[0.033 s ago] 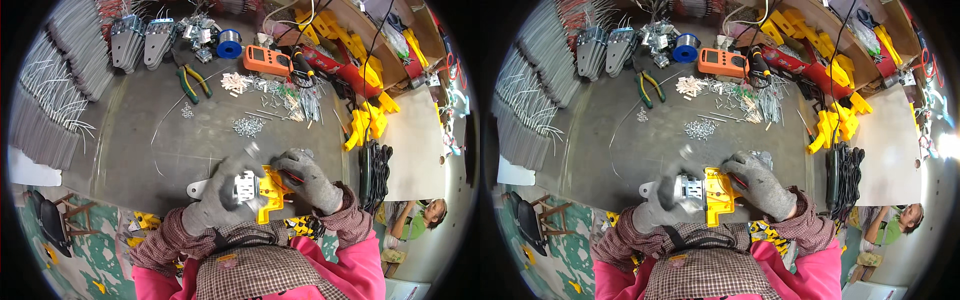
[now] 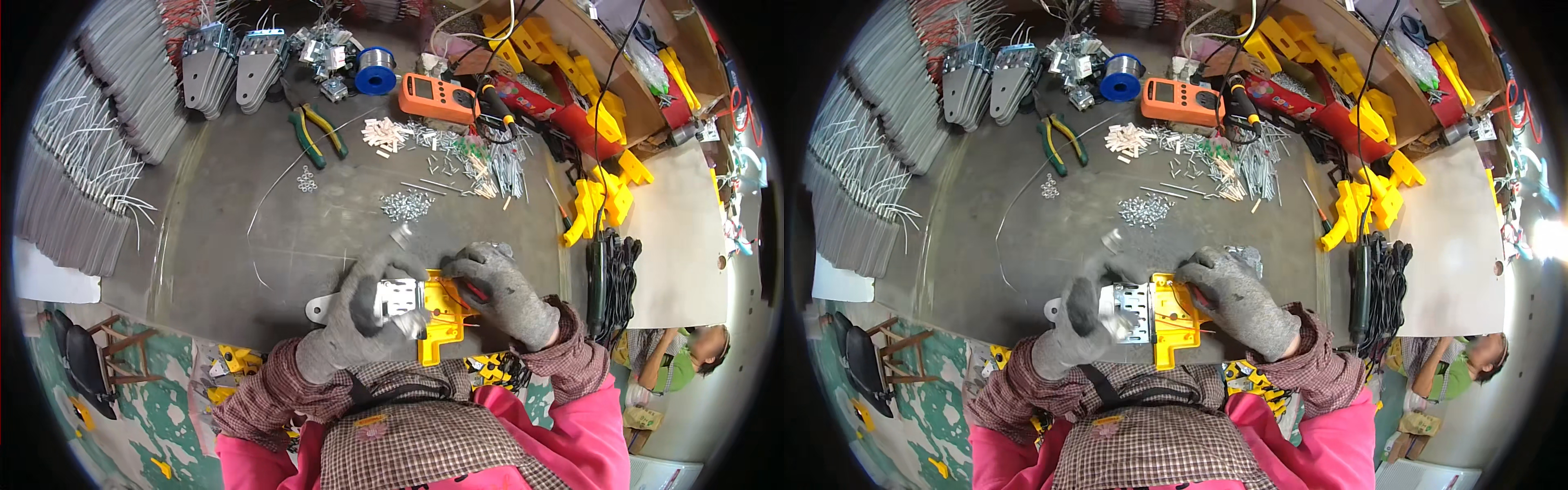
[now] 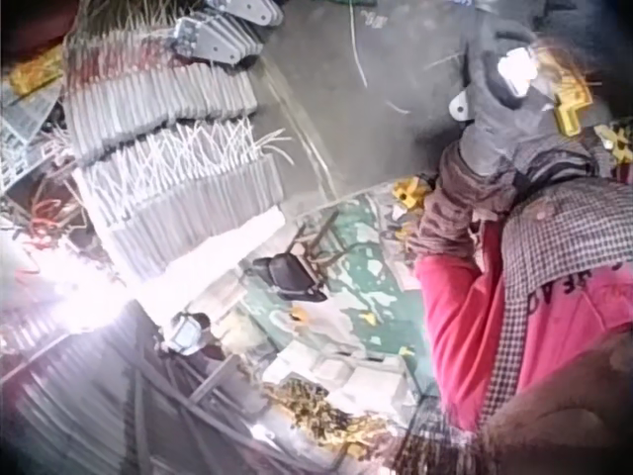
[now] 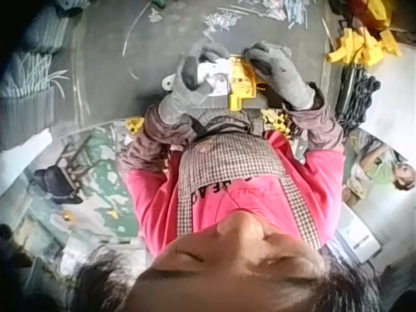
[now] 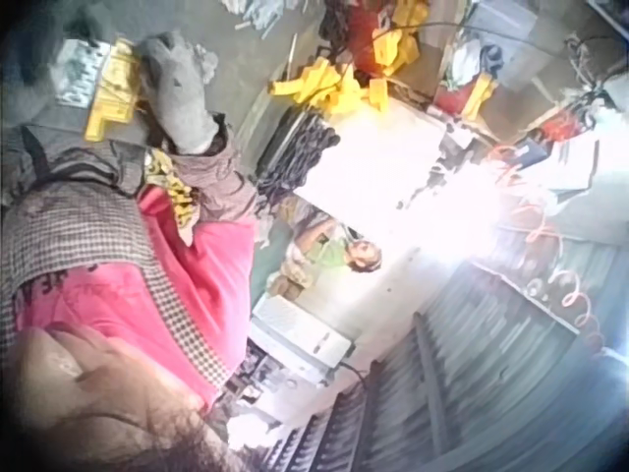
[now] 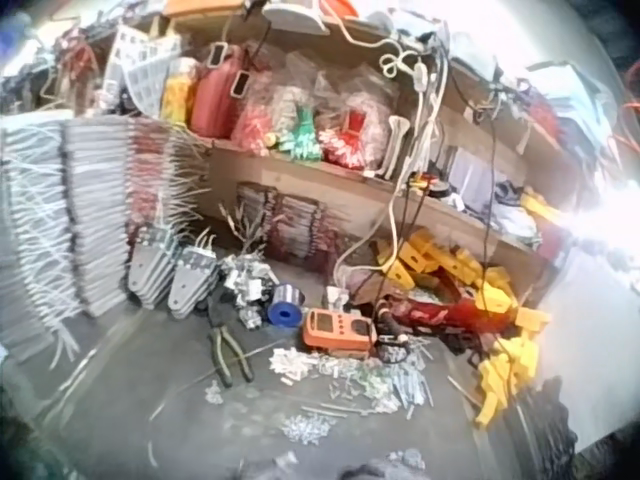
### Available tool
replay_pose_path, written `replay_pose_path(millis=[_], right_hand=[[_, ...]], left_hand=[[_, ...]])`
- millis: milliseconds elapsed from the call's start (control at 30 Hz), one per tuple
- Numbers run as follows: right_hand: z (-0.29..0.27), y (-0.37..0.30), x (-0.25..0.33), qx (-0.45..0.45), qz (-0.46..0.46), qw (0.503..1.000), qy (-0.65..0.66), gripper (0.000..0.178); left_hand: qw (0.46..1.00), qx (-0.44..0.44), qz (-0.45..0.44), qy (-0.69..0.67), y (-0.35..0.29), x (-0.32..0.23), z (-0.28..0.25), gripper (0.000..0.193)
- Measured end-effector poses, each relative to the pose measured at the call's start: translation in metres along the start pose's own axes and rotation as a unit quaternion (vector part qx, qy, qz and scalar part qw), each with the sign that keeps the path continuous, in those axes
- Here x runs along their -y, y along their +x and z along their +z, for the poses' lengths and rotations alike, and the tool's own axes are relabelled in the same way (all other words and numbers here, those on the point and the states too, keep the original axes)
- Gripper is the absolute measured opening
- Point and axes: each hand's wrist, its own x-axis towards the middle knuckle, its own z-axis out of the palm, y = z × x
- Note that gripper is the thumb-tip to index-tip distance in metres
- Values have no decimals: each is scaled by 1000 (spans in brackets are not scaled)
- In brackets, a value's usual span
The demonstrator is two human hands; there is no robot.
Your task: The person assembles a yellow handheld device by inserting electrical wires into an internal circuit board, soldering components with a soldering iron, and securing parts with screws using a power screwdriver.
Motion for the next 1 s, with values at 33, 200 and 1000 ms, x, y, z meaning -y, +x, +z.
replay_pose_path(millis=[33, 200, 1000], right_hand=[[0, 1, -1, 2, -1, 1000, 1, 32], [-3, 3, -1, 29, 37, 999, 21, 27], [26, -5, 4, -5, 18, 977, -212, 21]], left_hand=[[1000, -2, 0, 0, 0, 2, -2, 76], [997, -65, -27, 3, 3, 4, -1, 72], [990, -30, -83, 110, 8, -11, -3, 70]])
